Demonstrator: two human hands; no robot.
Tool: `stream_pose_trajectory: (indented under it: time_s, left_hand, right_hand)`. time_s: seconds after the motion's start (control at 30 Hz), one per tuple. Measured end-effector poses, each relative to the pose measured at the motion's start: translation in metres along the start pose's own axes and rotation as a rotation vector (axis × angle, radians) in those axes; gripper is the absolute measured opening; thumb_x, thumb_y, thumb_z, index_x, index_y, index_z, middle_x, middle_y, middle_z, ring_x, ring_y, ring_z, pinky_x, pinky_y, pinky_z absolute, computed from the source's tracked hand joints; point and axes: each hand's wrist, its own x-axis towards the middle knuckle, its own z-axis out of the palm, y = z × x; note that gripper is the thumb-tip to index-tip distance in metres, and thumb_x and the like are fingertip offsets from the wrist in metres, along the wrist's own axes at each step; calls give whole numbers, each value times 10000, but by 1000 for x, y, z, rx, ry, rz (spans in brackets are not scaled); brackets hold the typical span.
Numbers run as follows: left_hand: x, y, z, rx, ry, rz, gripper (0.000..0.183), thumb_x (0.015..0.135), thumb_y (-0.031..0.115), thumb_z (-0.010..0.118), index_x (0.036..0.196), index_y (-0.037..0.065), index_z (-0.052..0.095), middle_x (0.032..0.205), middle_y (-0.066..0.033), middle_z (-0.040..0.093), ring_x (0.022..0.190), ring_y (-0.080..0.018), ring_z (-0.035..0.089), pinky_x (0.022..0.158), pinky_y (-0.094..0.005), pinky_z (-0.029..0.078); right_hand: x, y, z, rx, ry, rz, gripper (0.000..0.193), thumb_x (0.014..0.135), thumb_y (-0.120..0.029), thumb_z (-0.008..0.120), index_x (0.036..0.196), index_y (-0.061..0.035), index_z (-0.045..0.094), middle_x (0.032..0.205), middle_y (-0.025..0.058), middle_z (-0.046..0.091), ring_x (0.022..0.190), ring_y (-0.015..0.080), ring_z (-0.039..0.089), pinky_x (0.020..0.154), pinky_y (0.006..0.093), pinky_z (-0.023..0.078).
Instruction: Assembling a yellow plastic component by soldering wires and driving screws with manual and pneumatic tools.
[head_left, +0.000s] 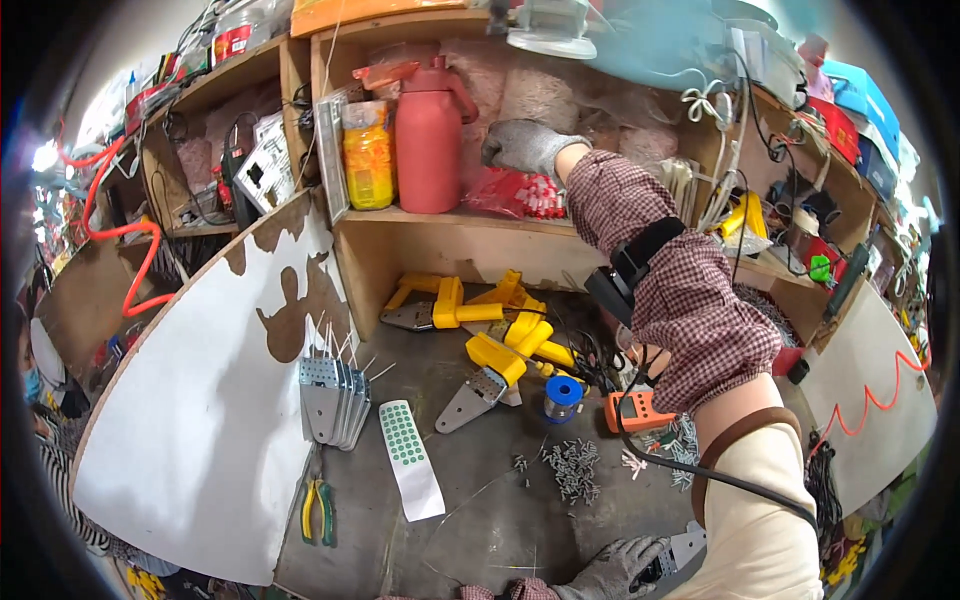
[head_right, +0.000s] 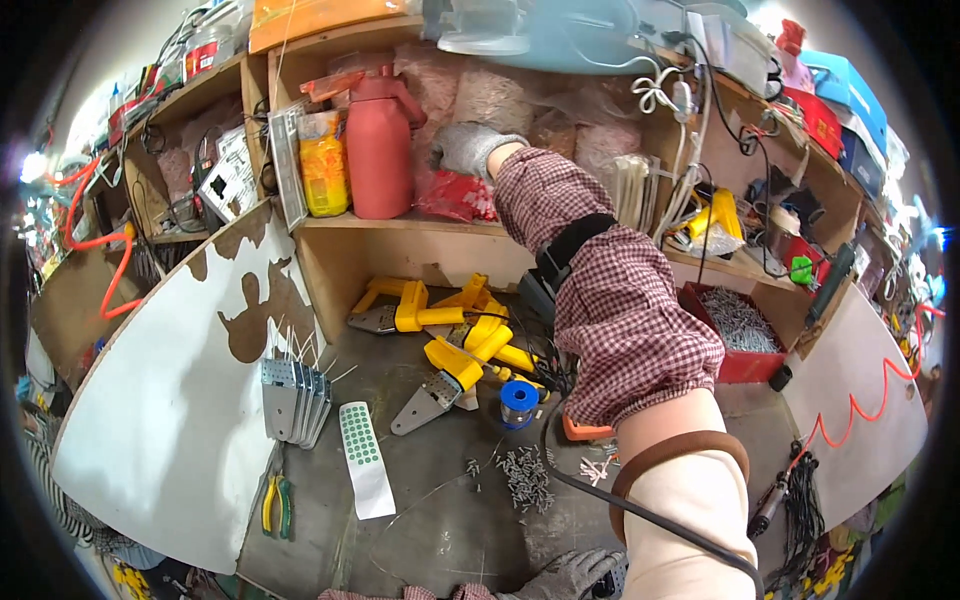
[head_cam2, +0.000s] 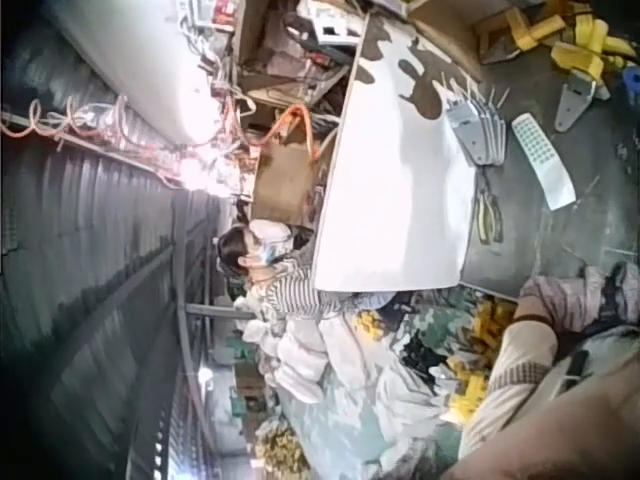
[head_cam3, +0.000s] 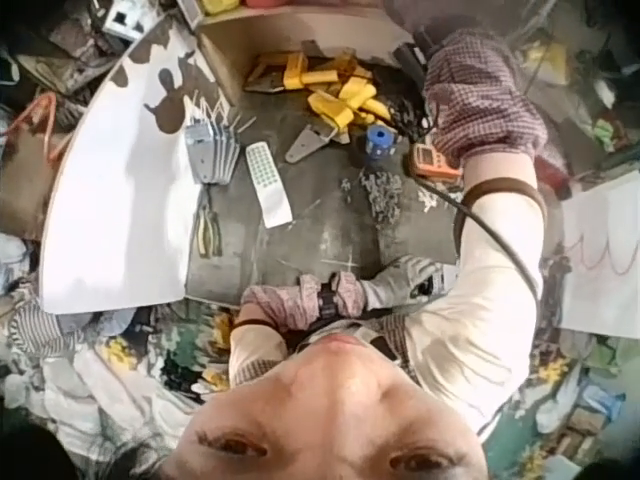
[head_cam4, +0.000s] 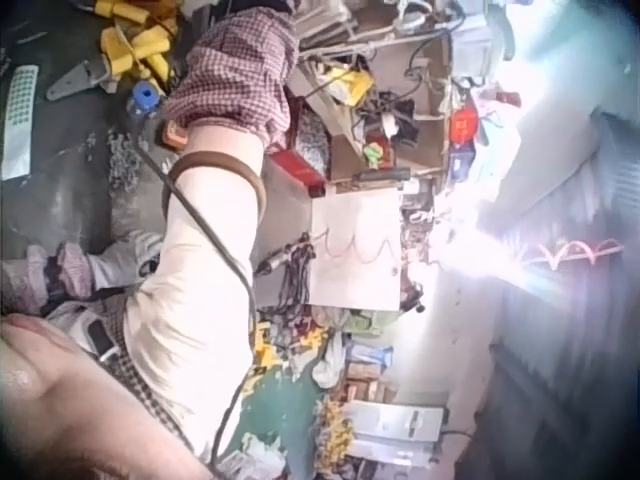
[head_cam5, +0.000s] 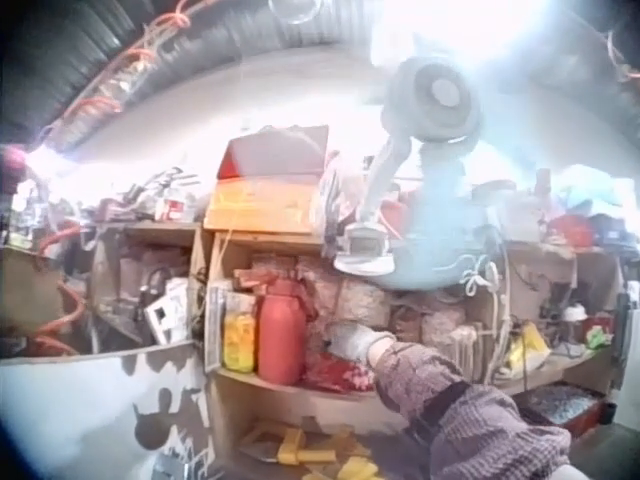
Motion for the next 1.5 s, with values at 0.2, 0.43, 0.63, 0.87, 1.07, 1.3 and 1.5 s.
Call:
stream_pose_trajectory:
  time_s: [0.2, 0.43, 0.63, 0.87, 1.07, 1.3, 1.5]
  left_hand:
    - [-3, -3, 2, -127, 75, 29, 823, 791, 429, 709, 1445, 7, 441, 1384, -237, 509, 1267, -392, 499, 1086, -511, 374]
    - [-1, -1, 1, -66, 104, 26, 796, 784, 401, 707, 1432, 16, 449, 1355, -228, 525, 1239, -388, 517, 1064, -517, 385]
    - [3, -1, -4, -37, 40, 25, 762, 791, 405, 701, 1408, 19, 473, 1322, -223, 546, 1207, -384, 532, 1036, -505, 404]
    - [2, -3, -3, 14, 86, 50, 717, 818, 412, 686, 1385, 19, 492, 1295, -221, 564, 1179, -381, 552, 1016, -500, 423]
    - [9, 18, -15, -111, 139, 41, 709, 821, 401, 675, 1389, 18, 493, 1287, -220, 569, 1182, -378, 554, 1021, -499, 421]
    - [8, 6, -6, -112, 97, 87, 749, 787, 372, 690, 1417, 29, 473, 1301, -220, 560, 1187, -382, 551, 1034, -496, 413]
    - [2, -6, 5, -1, 75, 41, 766, 779, 384, 703, 1417, 30, 470, 1320, -226, 542, 1211, -398, 527, 1045, -514, 400]
  right_hand:
    - [21, -23, 0, 184, -238, -51, 435, 804, -397, 719, 1167, -157, 736, 1136, 129, 737, 1063, 313, 683, 920, 420, 507]
    - [25, -44, 15, 66, -247, 112, 508, 798, -465, 713, 1148, -98, 733, 1123, 153, 730, 1020, 324, 684, 902, 407, 506]
    - [28, -17, 12, 317, -98, 327, 386, 798, -367, 724, 980, -29, 771, 905, 156, 751, 816, 290, 718, 769, 405, 542]
    - [33, -25, 18, 226, -260, 240, 294, 756, -321, 730, 808, -33, 757, 709, 88, 700, 627, 230, 641, 605, 397, 505]
    - [36, -26, 29, -53, -157, 154, 262, 761, -310, 751, 839, -60, 775, 753, 104, 726, 662, 231, 677, 616, 413, 528]
    - [21, 3, 22, -93, -184, -8, 295, 821, -298, 721, 1038, -101, 752, 1067, 128, 745, 939, 368, 692, 818, 414, 537]
    - [5, -17, -1, 617, -277, 397, 201, 851, -196, 676, 987, -50, 704, 825, 17, 692, 685, 125, 613, 648, 315, 509]
